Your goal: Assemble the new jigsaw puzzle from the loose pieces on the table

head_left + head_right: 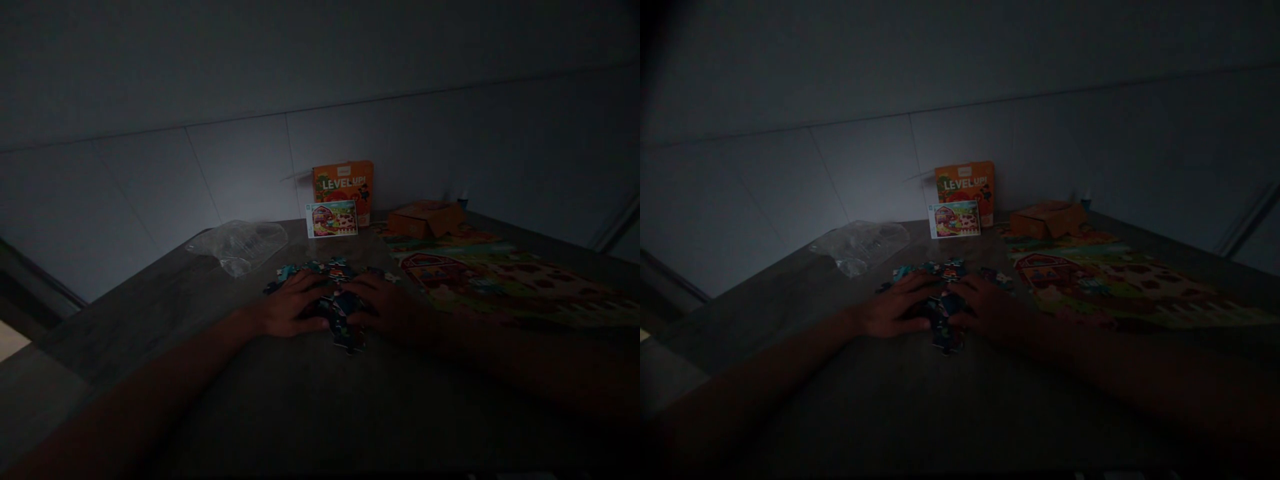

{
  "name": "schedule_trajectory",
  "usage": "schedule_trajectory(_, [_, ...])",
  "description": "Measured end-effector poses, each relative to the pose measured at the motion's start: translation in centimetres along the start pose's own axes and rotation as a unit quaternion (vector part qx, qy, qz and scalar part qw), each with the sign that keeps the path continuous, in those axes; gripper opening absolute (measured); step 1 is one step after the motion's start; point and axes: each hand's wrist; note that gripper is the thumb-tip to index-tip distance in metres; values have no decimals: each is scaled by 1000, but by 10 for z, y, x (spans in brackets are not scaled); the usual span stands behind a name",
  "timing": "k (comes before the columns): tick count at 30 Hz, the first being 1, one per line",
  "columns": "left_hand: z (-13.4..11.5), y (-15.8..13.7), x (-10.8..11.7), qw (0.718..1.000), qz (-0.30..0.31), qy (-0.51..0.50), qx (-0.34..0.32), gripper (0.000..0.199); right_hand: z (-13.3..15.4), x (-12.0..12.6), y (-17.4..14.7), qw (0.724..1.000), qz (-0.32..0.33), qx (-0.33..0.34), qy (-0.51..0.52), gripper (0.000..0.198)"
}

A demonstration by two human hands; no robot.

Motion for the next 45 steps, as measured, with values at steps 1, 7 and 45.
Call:
schedule_trajectory(1, [0, 0, 0, 1000, 1, -5, 3, 64, 0, 0, 0, 1000, -4, 10, 8, 44])
schedule_trajectory(7, [-9, 0, 5, 999, -13, -19, -35, 76, 1, -3, 1, 997, -32, 66, 34, 20])
schedule_trajectory(45, [-5, -7, 12, 999, -20, -40, -30, 32, 6, 7, -1, 998, 1, 62, -12, 33])
Point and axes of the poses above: each hand's wrist, its own y-axis towards the middle knuckle, its own x-axis out of the back of the hand, z = x × y, and after that the axes turned 14 degrees about z, right-handed
